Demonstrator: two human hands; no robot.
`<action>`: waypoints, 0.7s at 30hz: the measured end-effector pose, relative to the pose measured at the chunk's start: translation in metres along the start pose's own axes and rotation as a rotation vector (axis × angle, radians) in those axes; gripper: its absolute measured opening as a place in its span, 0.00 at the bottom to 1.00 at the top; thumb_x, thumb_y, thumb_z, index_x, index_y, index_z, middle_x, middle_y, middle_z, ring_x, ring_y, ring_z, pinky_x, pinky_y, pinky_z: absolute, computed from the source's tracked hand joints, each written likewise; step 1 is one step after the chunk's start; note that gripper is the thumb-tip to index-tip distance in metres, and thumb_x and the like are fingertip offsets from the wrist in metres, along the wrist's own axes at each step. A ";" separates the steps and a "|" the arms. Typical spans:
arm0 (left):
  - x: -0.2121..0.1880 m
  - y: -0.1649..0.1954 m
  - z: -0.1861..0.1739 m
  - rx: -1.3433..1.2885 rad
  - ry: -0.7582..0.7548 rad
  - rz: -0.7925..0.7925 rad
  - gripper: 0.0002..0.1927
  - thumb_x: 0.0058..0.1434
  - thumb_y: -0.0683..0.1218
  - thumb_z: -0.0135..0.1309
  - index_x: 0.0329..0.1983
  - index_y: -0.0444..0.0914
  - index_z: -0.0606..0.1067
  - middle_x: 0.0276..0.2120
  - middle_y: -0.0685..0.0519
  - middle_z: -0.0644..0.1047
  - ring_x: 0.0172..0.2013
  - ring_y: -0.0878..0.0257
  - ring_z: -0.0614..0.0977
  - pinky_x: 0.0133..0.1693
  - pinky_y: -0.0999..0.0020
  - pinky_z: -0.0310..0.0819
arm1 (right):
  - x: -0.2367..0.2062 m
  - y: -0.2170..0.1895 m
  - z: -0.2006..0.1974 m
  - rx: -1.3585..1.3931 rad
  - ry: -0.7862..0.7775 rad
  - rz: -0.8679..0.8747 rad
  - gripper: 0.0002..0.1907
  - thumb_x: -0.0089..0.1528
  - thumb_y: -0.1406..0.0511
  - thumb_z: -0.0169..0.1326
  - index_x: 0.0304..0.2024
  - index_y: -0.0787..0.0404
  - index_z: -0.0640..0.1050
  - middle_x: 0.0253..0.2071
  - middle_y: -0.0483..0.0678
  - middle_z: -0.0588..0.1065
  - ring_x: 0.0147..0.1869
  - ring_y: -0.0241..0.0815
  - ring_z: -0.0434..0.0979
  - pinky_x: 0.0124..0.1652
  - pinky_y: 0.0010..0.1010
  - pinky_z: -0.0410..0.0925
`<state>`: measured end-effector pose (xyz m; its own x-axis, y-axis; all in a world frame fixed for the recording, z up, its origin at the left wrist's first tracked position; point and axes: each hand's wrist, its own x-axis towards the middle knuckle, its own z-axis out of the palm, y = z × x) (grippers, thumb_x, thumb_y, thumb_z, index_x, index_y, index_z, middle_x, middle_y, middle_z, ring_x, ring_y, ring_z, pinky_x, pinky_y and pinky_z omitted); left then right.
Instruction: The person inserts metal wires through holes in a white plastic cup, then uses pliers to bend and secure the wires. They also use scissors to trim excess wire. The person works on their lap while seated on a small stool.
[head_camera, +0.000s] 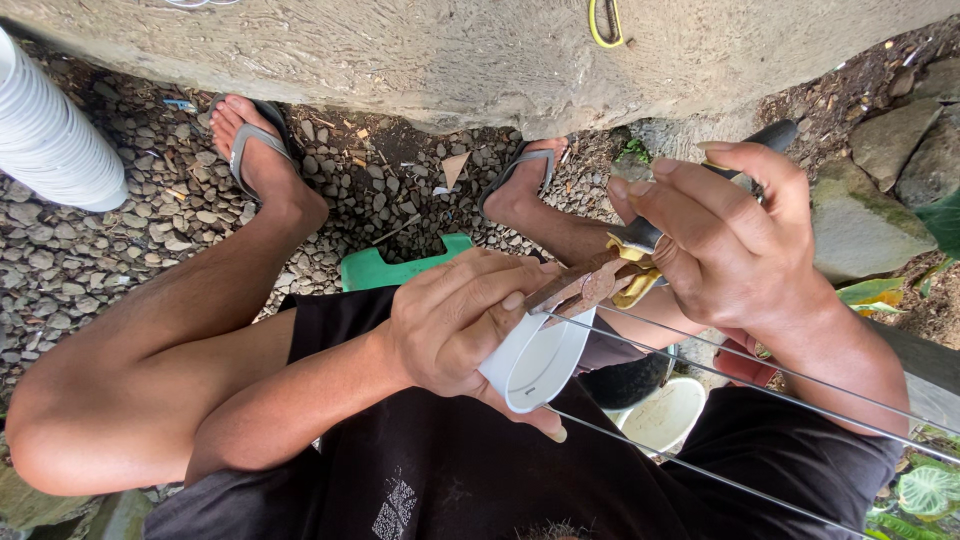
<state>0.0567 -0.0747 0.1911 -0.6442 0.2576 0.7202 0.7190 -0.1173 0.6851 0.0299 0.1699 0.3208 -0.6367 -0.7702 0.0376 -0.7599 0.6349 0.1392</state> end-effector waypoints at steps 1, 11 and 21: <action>0.000 0.000 0.000 0.001 0.000 0.003 0.52 0.55 0.78 0.61 0.58 0.32 0.60 0.47 0.39 0.77 0.45 0.46 0.86 0.44 0.56 0.86 | 0.000 0.000 0.000 0.011 0.000 0.007 0.07 0.59 0.67 0.62 0.38 0.65 0.84 0.48 0.45 0.76 0.55 0.43 0.76 0.59 0.43 0.64; -0.001 -0.001 -0.001 -0.003 -0.003 0.017 0.50 0.56 0.78 0.61 0.55 0.32 0.60 0.46 0.37 0.77 0.43 0.46 0.86 0.43 0.57 0.86 | 0.001 -0.002 -0.002 0.019 -0.037 0.027 0.14 0.59 0.68 0.61 0.47 0.65 0.85 0.48 0.44 0.76 0.56 0.41 0.76 0.58 0.42 0.65; 0.001 -0.002 -0.004 -0.031 -0.016 0.024 0.49 0.57 0.77 0.62 0.52 0.31 0.62 0.46 0.37 0.77 0.44 0.45 0.86 0.44 0.56 0.86 | 0.006 -0.003 -0.007 0.014 -0.061 0.011 0.13 0.57 0.64 0.62 0.42 0.63 0.86 0.48 0.43 0.78 0.57 0.40 0.74 0.58 0.41 0.65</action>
<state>0.0531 -0.0779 0.1909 -0.6223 0.2701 0.7347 0.7256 -0.1532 0.6709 0.0294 0.1629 0.3278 -0.6517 -0.7582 -0.0212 -0.7541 0.6446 0.1254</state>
